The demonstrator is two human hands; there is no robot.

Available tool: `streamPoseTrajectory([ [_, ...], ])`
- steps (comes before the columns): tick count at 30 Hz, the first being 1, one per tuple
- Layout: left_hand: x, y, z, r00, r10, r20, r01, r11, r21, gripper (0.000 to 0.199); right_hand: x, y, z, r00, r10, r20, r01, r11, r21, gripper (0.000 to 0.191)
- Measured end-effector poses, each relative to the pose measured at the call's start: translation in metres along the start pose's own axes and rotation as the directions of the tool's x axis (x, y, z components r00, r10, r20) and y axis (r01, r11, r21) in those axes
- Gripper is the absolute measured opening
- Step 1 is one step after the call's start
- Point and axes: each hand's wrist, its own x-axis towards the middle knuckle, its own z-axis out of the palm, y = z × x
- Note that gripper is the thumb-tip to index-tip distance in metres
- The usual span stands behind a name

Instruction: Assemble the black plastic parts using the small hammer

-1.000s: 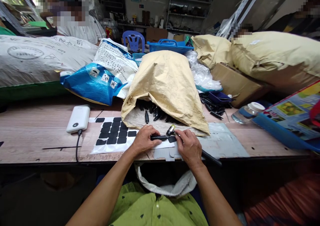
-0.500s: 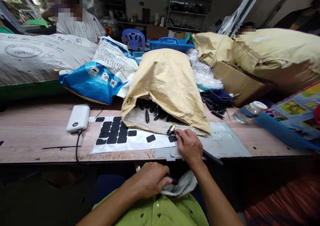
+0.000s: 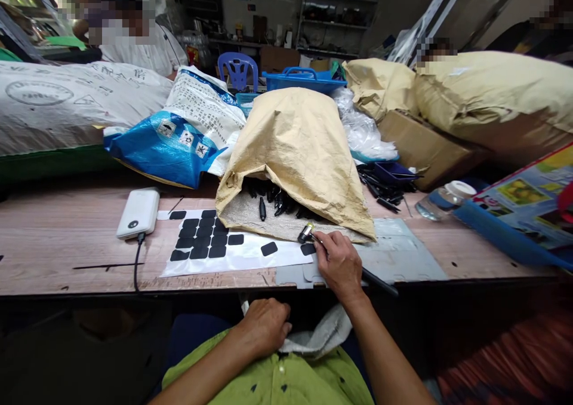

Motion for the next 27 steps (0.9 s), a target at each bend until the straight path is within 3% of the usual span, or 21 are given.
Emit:
streamPoseTrajectory([
  [3,-0.008,0.004,-0.018,0.991,0.120,-0.050,-0.125,0.986,-0.112,0.021,0.000,0.000,0.000,1.000,0.003,0.005,-0.003,1.000,-0.002,0.026],
  [5,-0.009,0.004,-0.041,0.975,0.199,-0.101,-0.217,0.947,-0.238,0.019,0.000,0.000,0.000,1.000,0.006,0.010,-0.006,1.000,-0.002,0.026],
  [7,-0.001,-0.001,-0.070,0.960,0.201,-0.196,-0.260,0.898,-0.354,0.021,0.000,0.000,0.000,1.000,0.008,0.016,-0.008,1.000,-0.009,0.026],
  [10,0.026,-0.024,-0.115,0.888,-0.035,-0.458,-0.184,0.886,-0.426,0.026,0.001,0.000,0.000,1.000,0.007,0.018,-0.007,1.000,-0.017,0.025],
  [12,0.050,-0.044,-0.138,0.770,-0.242,-0.591,-0.028,0.911,-0.411,0.027,0.001,0.000,0.000,1.000,0.009,0.012,-0.009,1.000,-0.016,0.025],
  [14,0.073,-0.062,-0.155,0.664,-0.395,-0.635,0.175,0.907,-0.382,0.026,0.001,0.001,0.000,1.000,0.014,0.010,-0.014,1.000,-0.012,0.025],
  [15,0.082,-0.069,-0.160,0.647,-0.441,-0.622,0.257,0.894,-0.366,0.027,0.001,0.001,0.000,1.000,0.015,0.011,-0.015,1.000,-0.009,0.025],
  [17,0.095,-0.077,-0.166,0.650,-0.501,-0.571,0.368,0.865,-0.341,0.030,0.001,0.001,-0.001,1.000,0.014,0.014,-0.014,1.000,-0.001,0.025],
  [20,0.099,-0.077,-0.168,0.682,-0.525,-0.508,0.413,0.851,-0.325,0.030,0.001,0.001,-0.001,1.000,0.017,0.013,-0.017,1.000,0.003,0.024],
  [23,0.090,-0.072,-0.164,0.720,-0.485,-0.497,0.370,0.874,-0.316,0.020,0.001,0.000,-0.001,1.000,0.017,0.008,-0.017,1.000,0.001,0.025],
  [27,0.069,-0.061,-0.152,0.747,-0.343,-0.569,0.230,0.937,-0.263,0.015,0.001,0.000,-0.001,1.000,0.012,0.006,-0.012,1.000,0.000,0.026],
])
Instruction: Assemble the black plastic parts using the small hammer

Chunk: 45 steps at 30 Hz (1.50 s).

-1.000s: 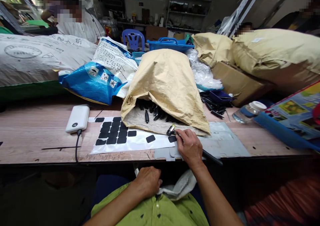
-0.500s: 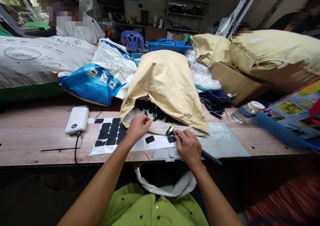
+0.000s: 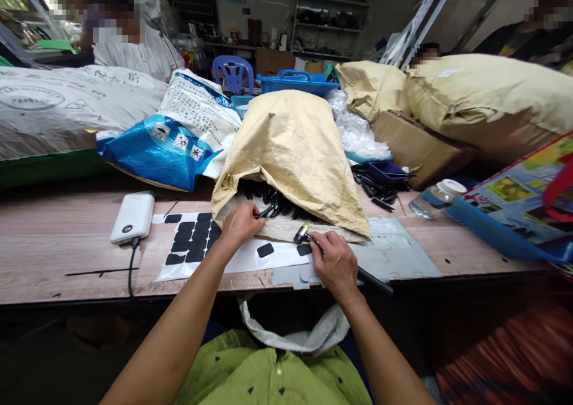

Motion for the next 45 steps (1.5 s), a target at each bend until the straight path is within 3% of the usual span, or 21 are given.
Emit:
streamPoseTrajectory([
  [2,-0.015,0.002,0.003,0.992,0.128,0.017,-0.126,0.989,-0.075,0.014,0.000,0.000,0.000,1.000,0.001,-0.001,-0.001,1.000,-0.002,0.025],
  [5,-0.033,0.002,0.015,0.938,0.343,0.047,-0.330,0.927,-0.181,0.013,0.000,0.000,-0.001,1.000,0.005,0.004,-0.005,1.000,-0.004,0.025],
  [8,-0.040,-0.004,0.031,0.896,0.444,0.021,-0.428,0.874,-0.228,0.013,0.000,-0.002,-0.001,1.000,0.010,0.007,-0.010,1.000,-0.009,0.026],
  [16,-0.032,-0.018,0.045,0.902,0.431,0.008,-0.400,0.843,-0.359,0.022,0.002,0.008,-0.004,0.999,-0.031,0.037,0.030,1.000,0.005,0.027],
  [21,-0.033,-0.014,0.046,0.910,0.415,0.011,-0.391,0.866,-0.313,0.025,0.012,0.017,-0.022,0.991,0.107,-0.084,-0.093,0.983,0.156,0.027],
  [25,-0.033,-0.012,0.048,0.924,0.382,0.011,-0.361,0.882,-0.305,0.024,0.017,-0.005,-0.034,0.994,0.076,-0.081,-0.036,0.909,0.415,0.026],
  [28,-0.033,-0.012,0.049,0.930,0.366,0.006,-0.347,0.887,-0.303,0.022,0.018,-0.028,-0.034,1.000,-0.021,-0.012,0.024,0.882,0.470,0.027],
  [36,-0.032,-0.011,0.048,0.931,0.364,0.019,-0.341,0.888,-0.309,0.018,0.015,-0.054,-0.030,0.997,-0.072,-0.039,0.082,0.895,0.439,0.031],
  [42,-0.035,-0.007,0.045,0.941,0.337,0.031,-0.315,0.905,-0.286,0.011,0.012,-0.053,-0.022,0.984,-0.135,0.115,0.100,0.957,0.272,0.031],
  [45,-0.034,-0.008,0.047,0.941,0.337,0.016,-0.316,0.898,-0.307,0.015,0.012,-0.050,-0.025,0.997,-0.073,0.040,0.058,0.953,0.298,0.031],
])
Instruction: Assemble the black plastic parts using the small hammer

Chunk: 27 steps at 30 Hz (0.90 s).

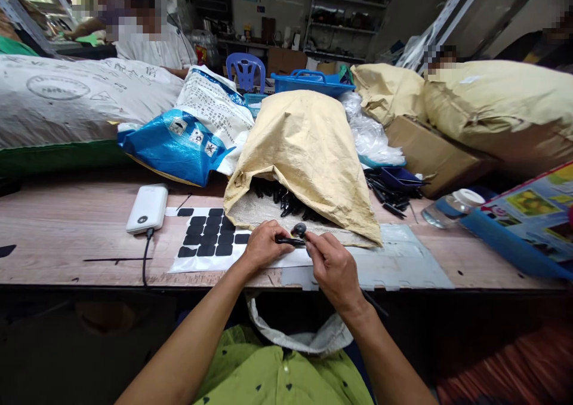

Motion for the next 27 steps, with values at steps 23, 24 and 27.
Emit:
streamPoseTrajectory([
  [23,-0.004,0.003,-0.006,0.999,0.036,0.014,-0.036,0.999,0.030,0.021,-0.007,0.074,0.002,0.995,0.049,-0.089,-0.068,0.973,-0.220,0.024],
  [24,-0.004,0.003,-0.006,0.999,0.034,0.012,-0.035,0.999,0.029,0.019,-0.009,0.074,0.004,0.995,0.048,-0.090,-0.068,0.970,-0.232,0.024],
  [27,-0.004,0.001,-0.006,0.999,0.033,0.008,-0.034,0.999,0.010,0.017,-0.011,0.072,0.006,0.995,0.059,-0.082,-0.079,0.961,-0.263,0.024],
])
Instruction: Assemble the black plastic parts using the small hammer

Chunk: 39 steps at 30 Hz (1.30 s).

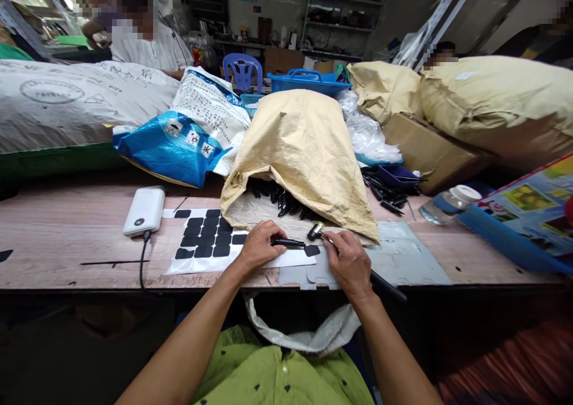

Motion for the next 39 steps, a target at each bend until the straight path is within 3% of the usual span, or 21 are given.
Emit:
streamPoseTrajectory([
  [15,-0.003,-0.002,-0.001,0.999,0.035,-0.040,-0.038,0.998,-0.058,0.020,-0.001,-0.004,-0.002,1.000,0.002,0.001,-0.002,0.999,-0.041,0.024],
  [21,-0.004,-0.002,-0.002,0.998,0.064,-0.025,-0.065,0.997,-0.031,0.027,-0.001,-0.004,-0.002,1.000,0.001,0.000,-0.001,0.998,-0.056,0.024],
  [39,-0.002,-0.012,-0.002,0.999,0.032,0.014,-0.031,0.994,-0.109,0.022,-0.002,-0.004,-0.001,1.000,0.000,-0.022,-0.002,0.997,-0.082,0.022],
])
